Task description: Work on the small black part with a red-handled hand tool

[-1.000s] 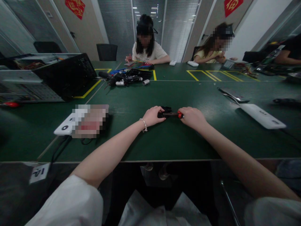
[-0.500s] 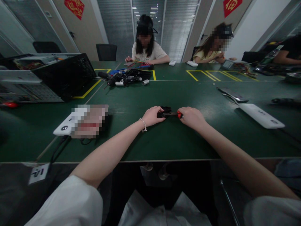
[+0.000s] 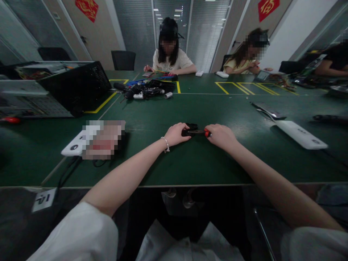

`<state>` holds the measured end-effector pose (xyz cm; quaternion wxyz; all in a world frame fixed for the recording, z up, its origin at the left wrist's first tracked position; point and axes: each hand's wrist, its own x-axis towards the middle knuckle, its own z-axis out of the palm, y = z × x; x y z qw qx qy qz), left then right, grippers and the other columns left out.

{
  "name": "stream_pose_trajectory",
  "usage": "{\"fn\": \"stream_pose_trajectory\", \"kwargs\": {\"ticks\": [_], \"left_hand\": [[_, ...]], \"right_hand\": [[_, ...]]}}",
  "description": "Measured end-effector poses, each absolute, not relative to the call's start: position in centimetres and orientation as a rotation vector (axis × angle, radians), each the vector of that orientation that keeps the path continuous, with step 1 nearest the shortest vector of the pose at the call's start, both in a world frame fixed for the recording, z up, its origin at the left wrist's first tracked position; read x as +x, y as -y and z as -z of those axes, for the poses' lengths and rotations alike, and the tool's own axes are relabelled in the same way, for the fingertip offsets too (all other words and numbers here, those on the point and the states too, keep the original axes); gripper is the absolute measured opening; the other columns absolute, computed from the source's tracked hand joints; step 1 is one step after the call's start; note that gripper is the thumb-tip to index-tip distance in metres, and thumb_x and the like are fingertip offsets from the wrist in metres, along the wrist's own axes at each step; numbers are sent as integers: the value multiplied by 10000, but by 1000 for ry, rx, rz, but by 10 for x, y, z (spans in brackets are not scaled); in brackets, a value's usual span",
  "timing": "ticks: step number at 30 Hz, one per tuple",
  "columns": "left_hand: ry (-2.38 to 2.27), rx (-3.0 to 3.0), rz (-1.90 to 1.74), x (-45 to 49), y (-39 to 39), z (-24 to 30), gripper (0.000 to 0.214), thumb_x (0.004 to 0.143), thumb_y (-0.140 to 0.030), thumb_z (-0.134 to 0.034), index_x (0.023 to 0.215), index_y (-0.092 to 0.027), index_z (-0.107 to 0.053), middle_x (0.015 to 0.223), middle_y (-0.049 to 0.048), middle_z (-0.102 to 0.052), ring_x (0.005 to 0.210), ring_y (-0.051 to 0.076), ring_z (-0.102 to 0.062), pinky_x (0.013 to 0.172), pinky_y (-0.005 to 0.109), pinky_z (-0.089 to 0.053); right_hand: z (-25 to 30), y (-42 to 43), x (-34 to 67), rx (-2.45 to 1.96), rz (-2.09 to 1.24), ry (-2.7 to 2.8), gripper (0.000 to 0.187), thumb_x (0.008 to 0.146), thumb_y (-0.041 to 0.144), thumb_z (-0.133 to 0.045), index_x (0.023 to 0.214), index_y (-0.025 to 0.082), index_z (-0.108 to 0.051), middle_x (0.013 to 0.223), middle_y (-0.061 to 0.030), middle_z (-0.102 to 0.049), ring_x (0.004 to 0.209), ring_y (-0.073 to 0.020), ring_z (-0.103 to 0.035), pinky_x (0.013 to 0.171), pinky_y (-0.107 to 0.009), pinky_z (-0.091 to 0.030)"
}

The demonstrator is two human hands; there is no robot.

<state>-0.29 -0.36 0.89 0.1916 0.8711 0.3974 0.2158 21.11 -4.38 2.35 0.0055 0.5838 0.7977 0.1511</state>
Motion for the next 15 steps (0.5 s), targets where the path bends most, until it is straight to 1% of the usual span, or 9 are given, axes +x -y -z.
{"fn": "stream_pose_trajectory", "kwargs": {"ticks": [5,15], "left_hand": [[-1116,2446,-601,-3,3,-9,284,716,-350,-622,938,-181,-570,981,54,-590,906,205,-561,770,337,-457],[-1121,2438,-600,-3,5,-10,286,718,-354,-620,943,-184,-568,988,52,-594,915,208,-562,775,340,-459]], "right_hand": [[-22,44,212,1831,-510,-2513,205,768,237,-454,903,185,-599,875,-69,-651,763,-194,-571,593,-287,-377],[-22,43,212,1805,-515,-2530,214,764,232,-458,920,178,-595,883,-70,-650,761,-192,-568,602,-288,-386]]}}
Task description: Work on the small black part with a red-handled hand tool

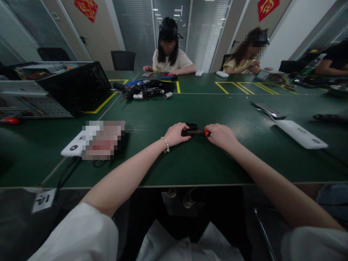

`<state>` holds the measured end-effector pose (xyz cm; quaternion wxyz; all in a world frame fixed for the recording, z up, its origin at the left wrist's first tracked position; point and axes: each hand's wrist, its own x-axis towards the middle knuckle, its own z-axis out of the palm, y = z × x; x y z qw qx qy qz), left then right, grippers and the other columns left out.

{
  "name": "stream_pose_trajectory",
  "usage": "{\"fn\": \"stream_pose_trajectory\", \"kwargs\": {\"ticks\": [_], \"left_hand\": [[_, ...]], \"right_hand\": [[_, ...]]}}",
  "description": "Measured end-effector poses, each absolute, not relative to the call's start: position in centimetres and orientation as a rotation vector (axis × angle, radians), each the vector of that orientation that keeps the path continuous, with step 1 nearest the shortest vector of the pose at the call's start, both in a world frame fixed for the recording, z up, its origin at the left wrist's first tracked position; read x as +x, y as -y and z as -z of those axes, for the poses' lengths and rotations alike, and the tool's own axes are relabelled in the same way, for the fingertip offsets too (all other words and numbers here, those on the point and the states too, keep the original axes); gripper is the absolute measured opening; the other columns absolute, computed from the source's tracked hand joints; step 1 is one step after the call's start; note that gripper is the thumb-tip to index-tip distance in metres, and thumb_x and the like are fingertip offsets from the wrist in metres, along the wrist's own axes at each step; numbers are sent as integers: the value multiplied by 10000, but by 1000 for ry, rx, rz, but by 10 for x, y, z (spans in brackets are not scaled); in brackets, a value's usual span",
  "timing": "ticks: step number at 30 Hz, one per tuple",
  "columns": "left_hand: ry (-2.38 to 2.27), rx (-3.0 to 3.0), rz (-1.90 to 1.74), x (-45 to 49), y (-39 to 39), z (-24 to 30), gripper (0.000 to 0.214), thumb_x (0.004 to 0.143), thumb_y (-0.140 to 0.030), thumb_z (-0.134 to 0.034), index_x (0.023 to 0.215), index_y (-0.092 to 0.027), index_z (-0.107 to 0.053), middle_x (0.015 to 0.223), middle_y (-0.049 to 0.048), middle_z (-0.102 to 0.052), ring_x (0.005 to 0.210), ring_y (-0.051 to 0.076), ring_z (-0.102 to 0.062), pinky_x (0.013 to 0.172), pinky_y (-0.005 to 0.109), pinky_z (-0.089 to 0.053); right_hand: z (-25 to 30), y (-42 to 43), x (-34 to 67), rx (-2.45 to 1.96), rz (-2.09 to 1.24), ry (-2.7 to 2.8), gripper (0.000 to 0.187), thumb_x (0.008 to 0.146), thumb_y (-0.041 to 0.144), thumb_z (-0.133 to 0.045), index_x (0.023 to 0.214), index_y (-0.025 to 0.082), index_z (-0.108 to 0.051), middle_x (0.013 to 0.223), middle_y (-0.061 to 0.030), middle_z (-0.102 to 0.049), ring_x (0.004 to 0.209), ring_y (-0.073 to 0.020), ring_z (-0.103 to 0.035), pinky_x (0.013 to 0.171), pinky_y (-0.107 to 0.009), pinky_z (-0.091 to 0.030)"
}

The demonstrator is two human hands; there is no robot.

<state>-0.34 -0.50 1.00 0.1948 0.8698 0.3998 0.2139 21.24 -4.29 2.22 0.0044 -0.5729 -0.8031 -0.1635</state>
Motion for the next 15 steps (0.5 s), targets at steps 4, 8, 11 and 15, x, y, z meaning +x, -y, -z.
{"fn": "stream_pose_trajectory", "kwargs": {"ticks": [4,8,11,15], "left_hand": [[-1120,2439,-596,-3,4,-9,281,725,-357,-614,946,-189,-567,994,49,-591,929,209,-558,787,345,-458],[-1114,2446,-601,-3,3,-9,285,724,-355,-615,950,-189,-567,996,49,-591,932,209,-556,786,345,-458],[-1116,2449,-607,-3,3,-8,282,720,-354,-617,941,-185,-569,988,52,-592,927,211,-557,778,342,-459],[-1116,2454,-617,-3,3,-7,286,719,-358,-618,943,-188,-565,985,49,-593,920,209,-557,778,345,-459]], "right_hand": [[-23,44,213,-1827,489,2512,216,765,238,-470,931,186,-598,890,-72,-654,768,-194,-568,607,-289,-387],[-24,44,212,-1822,479,2520,213,759,225,-477,931,177,-594,889,-74,-650,766,-193,-568,614,-288,-392],[-24,44,211,-1810,480,2521,214,758,217,-474,933,172,-590,877,-76,-646,768,-195,-567,623,-291,-393],[-23,45,212,-1805,488,2519,212,764,218,-461,926,175,-591,886,-79,-647,768,-202,-567,619,-298,-389]]}}
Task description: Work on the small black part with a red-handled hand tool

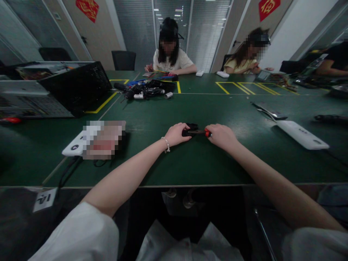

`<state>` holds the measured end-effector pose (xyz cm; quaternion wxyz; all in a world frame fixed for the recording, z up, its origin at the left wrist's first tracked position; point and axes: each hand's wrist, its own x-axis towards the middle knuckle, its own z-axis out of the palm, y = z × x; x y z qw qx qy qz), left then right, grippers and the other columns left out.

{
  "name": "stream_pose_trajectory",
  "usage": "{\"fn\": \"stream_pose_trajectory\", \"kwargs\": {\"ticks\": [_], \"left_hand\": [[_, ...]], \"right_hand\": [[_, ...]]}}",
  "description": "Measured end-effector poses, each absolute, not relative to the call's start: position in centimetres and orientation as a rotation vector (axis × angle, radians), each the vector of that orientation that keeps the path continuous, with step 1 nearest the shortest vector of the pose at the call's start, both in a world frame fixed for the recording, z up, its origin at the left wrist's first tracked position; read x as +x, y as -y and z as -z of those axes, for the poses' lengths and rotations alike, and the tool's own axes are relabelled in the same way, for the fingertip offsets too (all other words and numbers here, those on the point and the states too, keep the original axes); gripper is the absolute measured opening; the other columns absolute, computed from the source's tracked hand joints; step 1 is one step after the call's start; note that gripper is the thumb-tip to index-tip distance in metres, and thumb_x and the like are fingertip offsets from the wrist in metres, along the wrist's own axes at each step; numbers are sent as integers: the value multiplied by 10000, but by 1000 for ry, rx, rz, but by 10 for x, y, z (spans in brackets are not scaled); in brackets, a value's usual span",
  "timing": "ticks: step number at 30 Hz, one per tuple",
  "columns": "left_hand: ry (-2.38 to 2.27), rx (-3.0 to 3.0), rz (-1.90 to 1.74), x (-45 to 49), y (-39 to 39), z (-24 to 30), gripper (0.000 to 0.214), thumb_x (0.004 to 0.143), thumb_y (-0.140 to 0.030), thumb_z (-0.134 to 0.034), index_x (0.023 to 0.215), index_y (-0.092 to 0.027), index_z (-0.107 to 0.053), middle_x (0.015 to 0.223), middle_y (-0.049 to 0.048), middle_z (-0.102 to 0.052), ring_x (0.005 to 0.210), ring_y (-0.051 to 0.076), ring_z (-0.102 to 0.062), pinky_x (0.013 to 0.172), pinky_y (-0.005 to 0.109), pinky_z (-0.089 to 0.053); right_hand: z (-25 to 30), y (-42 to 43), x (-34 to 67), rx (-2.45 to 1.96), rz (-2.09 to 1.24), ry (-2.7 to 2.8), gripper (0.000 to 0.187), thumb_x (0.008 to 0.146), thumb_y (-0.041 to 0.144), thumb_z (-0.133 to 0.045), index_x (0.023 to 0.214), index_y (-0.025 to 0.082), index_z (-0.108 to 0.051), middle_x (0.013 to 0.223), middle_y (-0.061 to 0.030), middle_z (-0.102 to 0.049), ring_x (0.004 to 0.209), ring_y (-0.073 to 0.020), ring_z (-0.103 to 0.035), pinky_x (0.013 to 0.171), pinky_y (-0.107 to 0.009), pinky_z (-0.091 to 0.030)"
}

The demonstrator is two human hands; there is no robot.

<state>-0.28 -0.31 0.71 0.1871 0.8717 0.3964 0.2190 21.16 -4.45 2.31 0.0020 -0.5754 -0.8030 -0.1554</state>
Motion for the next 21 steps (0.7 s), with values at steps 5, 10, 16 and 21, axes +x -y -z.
{"fn": "stream_pose_trajectory", "kwargs": {"ticks": [5,10,16,21], "left_hand": [[-1131,2444,-602,-2,3,-8,288,719,-353,-619,946,-185,-563,981,51,-594,922,210,-557,786,353,-460],[-1123,2441,-597,-2,5,-11,278,721,-344,-619,942,-183,-569,980,53,-594,921,211,-557,776,344,-462],[-1119,2451,-597,-3,4,-10,279,724,-351,-614,943,-183,-573,987,54,-595,920,209,-557,774,342,-460],[-1112,2460,-600,-3,3,-8,289,722,-365,-615,939,-179,-574,987,59,-595,918,212,-558,769,343,-458]], "right_hand": [[-23,44,213,-1811,483,2511,204,766,222,-459,915,181,-593,877,-69,-648,757,-189,-567,618,-289,-394],[-24,44,211,-1819,473,2515,209,758,216,-468,918,180,-598,881,-75,-653,762,-193,-568,616,-289,-399],[-21,44,213,-1792,490,2518,216,762,217,-458,925,175,-593,883,-75,-651,760,-197,-570,610,-291,-396],[-21,43,215,-1786,494,2513,210,754,218,-464,915,181,-593,886,-70,-650,762,-196,-570,614,-291,-398]]}}
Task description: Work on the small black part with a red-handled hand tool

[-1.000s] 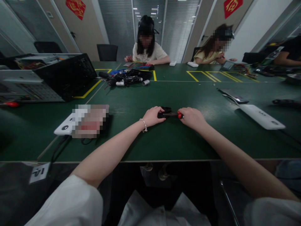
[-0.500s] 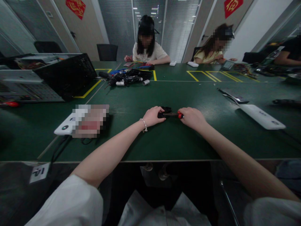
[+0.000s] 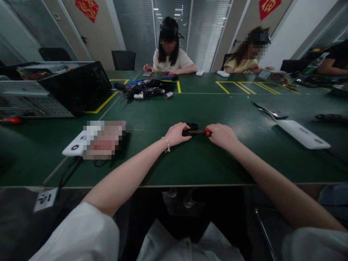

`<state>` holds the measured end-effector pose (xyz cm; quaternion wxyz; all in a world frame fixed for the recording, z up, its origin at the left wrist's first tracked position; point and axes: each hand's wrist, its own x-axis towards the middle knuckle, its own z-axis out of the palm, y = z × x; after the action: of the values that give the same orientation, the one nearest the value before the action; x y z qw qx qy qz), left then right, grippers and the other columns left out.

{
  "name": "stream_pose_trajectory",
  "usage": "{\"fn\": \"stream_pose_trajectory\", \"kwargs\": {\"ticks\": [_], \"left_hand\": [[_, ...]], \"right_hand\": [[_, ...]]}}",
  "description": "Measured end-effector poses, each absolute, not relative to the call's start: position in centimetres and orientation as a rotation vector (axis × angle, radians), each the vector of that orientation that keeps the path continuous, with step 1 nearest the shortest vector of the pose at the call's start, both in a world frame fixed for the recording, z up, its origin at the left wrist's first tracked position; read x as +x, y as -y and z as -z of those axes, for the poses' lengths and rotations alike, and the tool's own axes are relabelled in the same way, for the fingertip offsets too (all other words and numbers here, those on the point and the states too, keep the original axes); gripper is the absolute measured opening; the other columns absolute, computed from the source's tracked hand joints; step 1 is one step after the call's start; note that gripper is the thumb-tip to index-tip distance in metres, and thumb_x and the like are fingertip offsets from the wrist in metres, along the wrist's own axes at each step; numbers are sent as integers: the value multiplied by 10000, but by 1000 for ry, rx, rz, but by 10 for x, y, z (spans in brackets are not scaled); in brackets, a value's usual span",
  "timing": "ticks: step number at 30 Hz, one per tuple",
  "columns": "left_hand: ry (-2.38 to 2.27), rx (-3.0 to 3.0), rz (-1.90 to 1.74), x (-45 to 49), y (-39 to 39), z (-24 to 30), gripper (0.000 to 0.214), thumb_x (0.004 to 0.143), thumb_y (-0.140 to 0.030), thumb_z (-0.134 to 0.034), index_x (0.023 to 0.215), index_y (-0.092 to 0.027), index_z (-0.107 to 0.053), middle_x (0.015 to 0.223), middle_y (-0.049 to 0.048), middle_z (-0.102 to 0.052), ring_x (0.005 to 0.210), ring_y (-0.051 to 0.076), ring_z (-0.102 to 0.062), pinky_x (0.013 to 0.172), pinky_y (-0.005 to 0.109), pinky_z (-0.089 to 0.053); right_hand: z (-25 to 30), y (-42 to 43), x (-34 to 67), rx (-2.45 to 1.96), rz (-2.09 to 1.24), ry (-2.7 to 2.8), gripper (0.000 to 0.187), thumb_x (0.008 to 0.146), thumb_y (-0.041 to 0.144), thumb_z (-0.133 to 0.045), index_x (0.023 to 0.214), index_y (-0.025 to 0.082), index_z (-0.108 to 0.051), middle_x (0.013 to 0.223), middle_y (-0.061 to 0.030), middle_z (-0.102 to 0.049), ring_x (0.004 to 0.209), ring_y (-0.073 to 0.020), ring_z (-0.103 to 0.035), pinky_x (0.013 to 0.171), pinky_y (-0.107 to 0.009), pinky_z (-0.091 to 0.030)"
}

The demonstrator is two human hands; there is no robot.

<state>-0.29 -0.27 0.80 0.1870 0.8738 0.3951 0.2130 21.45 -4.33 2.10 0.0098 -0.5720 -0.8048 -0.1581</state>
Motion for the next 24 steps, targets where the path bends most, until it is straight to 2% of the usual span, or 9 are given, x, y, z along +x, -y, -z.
{"fn": "stream_pose_trajectory", "kwargs": {"ticks": [24], "left_hand": [[-1123,2466,-605,-3,2,-7,299,716,-354,-625,953,-179,-568,991,55,-601,930,213,-561,768,337,-461]], "right_hand": [[-20,42,212,-1789,510,2517,225,763,216,-460,938,171,-593,914,-78,-654,776,-197,-569,620,-292,-381]]}}
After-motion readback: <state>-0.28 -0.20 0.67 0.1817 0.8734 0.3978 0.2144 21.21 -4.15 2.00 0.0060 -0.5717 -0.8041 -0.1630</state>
